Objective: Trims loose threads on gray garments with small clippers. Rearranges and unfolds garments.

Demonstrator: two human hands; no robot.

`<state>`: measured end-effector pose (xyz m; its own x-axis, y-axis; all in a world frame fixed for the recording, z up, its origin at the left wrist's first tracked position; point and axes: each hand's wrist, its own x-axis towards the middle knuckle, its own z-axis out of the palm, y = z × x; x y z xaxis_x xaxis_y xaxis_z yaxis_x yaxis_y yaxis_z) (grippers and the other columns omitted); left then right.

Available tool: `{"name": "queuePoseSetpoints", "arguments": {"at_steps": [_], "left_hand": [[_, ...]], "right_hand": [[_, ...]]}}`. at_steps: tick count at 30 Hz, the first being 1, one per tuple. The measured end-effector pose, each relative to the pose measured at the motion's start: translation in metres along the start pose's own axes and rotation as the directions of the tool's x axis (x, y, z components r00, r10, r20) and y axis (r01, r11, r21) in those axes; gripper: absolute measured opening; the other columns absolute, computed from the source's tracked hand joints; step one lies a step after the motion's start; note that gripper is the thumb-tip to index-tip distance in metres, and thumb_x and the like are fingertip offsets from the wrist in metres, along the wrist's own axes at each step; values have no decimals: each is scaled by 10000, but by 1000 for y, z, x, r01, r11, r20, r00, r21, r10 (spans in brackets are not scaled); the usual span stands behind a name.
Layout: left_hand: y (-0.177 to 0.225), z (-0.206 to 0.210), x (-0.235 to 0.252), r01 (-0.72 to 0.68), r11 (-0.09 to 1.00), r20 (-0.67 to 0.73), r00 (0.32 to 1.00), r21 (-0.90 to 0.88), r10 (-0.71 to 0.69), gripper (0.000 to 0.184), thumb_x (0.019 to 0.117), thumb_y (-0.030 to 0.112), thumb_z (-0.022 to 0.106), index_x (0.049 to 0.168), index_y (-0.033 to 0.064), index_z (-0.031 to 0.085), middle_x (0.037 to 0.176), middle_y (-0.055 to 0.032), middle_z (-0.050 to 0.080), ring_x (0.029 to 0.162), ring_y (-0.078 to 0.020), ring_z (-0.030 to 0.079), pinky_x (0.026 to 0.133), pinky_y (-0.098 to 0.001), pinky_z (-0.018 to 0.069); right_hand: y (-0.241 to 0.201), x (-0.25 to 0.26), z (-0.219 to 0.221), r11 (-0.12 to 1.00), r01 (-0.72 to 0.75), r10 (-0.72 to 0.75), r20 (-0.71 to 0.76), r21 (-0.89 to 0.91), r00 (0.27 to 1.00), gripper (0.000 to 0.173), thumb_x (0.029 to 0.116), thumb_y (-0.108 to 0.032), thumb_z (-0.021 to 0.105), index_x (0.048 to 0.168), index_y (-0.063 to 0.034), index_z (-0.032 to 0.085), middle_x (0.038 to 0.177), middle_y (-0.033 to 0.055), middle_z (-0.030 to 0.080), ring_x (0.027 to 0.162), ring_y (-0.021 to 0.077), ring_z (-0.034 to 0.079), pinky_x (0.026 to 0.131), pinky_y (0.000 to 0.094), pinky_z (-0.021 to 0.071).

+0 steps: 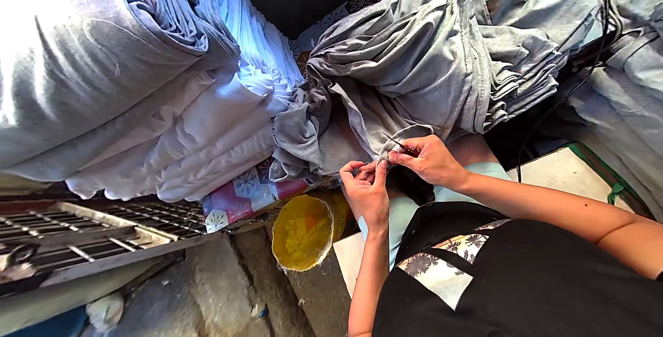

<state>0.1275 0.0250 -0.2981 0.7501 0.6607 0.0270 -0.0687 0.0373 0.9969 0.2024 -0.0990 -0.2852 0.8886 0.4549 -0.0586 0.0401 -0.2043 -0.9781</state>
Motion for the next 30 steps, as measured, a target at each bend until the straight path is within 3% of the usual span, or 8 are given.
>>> {"name": "queuePoseSetpoints", "arguments": {"at_steps": [4,7,10,12,16,25,28,30], "left_hand": [[0,0,-1,4,1000,32,999,23,-5,416,835,-155,690,1109,58,462,822,-4,742,746,-49,722,716,-219,604],[5,-5,4,134,990,55,990,-32,-132,378,856,-138,674,1106,58,470,777,-12,721,708,-65,704,700,-234,592],[7,-10,10,232,969,70,972,-90,-226,311,898,-106,660,1101,56,488,772,-29,719,709,-85,699,724,-261,588],[9,-12,13,269,958,72,962,-97,-263,277,919,-79,652,1104,57,498,771,-30,712,710,-92,694,733,-274,585],[12,-12,14,302,948,79,952,-100,-295,260,925,-74,651,1103,54,512,770,-36,714,711,-103,700,727,-275,589],[15,-12,14,296,952,79,954,-84,-290,270,920,-88,649,1099,60,512,755,-32,717,676,-91,694,689,-250,582],[15,-12,14,292,952,79,955,-86,-286,273,918,-92,649,1099,59,513,751,-29,716,672,-90,694,687,-248,581],[15,-14,14,282,956,108,956,-82,-272,281,917,-91,652,1114,56,516,764,-35,724,685,-90,701,697,-250,587]], "right_hand": [[5,-1,6,945,263,-271,-14,-196,962,113,873,-101,710,805,-19,674,683,52,614,590,104,560,539,284,458],[6,2,-3,940,304,-297,71,-156,952,87,891,-127,669,861,-47,653,662,13,578,580,75,543,530,258,449],[16,10,-20,890,342,-322,116,-301,940,371,967,-445,597,859,-96,661,612,-35,519,537,80,501,493,302,412],[24,13,-27,822,405,-382,142,-400,913,463,976,-528,535,841,-106,669,636,-22,547,545,109,528,481,337,410],[36,13,-24,706,533,-531,151,-466,834,432,928,-487,635,842,-73,723,706,27,639,580,152,608,466,355,443],[39,11,-17,591,600,-658,109,-539,745,407,927,-417,651,745,-58,710,585,25,547,476,152,529,404,323,363],[37,10,-20,597,600,-660,98,-533,745,387,931,-359,640,675,-71,672,561,19,541,465,148,524,399,325,349],[38,15,-23,672,567,-624,48,-477,780,404,917,-421,683,738,-59,683,629,44,588,519,171,557,435,354,395]]}}
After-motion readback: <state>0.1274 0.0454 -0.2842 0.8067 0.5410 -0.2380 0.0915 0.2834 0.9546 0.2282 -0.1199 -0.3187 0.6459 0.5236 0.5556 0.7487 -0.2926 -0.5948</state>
